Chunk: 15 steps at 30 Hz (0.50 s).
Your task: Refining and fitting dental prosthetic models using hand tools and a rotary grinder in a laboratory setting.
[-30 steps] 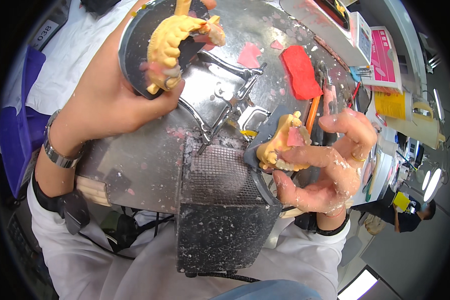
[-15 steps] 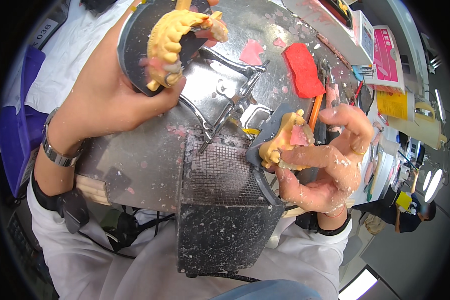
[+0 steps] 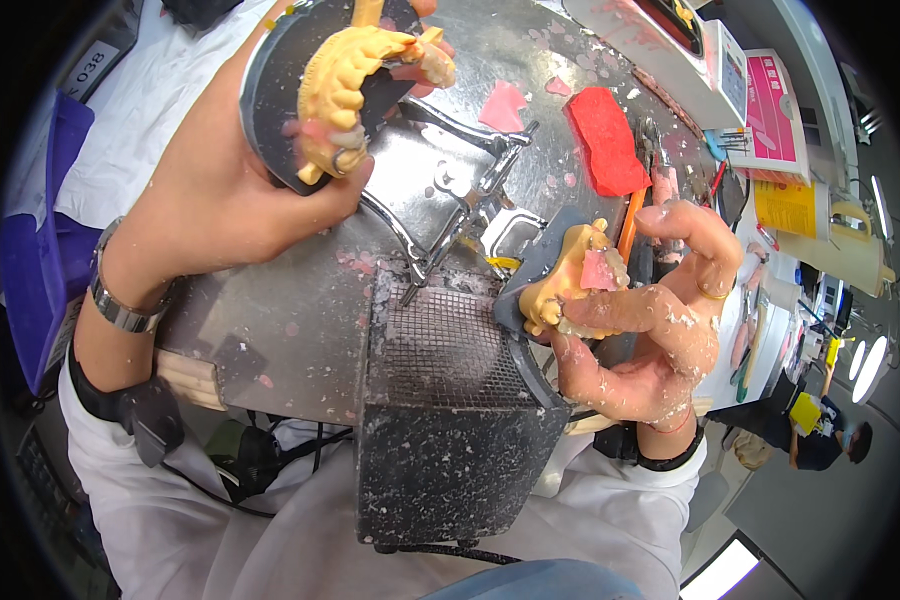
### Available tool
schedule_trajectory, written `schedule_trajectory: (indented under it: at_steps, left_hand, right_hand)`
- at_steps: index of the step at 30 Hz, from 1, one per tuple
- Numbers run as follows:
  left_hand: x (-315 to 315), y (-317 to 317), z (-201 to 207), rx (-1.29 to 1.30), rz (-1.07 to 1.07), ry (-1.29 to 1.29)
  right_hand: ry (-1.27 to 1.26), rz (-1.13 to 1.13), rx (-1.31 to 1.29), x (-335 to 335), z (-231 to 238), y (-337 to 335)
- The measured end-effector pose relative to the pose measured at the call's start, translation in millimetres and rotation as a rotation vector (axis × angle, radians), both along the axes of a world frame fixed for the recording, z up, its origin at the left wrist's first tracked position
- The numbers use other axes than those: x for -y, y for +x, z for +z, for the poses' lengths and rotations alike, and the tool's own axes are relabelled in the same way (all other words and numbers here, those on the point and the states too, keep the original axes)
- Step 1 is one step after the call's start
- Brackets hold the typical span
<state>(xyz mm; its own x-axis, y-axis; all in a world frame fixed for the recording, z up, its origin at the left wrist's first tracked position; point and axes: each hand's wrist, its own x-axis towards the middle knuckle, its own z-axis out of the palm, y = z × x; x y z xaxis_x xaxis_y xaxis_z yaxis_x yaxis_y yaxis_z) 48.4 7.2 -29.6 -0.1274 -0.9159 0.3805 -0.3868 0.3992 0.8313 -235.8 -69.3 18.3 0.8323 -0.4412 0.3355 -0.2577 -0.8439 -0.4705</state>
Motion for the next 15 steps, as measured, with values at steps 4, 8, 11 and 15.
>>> schedule_trajectory:
  at_steps: [4,8,11,15]
  left_hand:
    - [-2,-1,-3,-0.063,0.001,-0.025]
    - [-1,3,1,0.077,0.026,-0.068]
    - [2,14,3,0.028,-0.094,-0.133]
    - [-4,-3,17,0.286,0.055,-0.121]
  right_hand:
    - [-0.006,0.017,0.008,0,-3,0]
    - [-0.023,0.006,-0.016,0,-1,0]
    - [-0.027,0.017,-0.014,1,-2,-1]
    - [-0.065,0.048,-0.061,4,1,0]
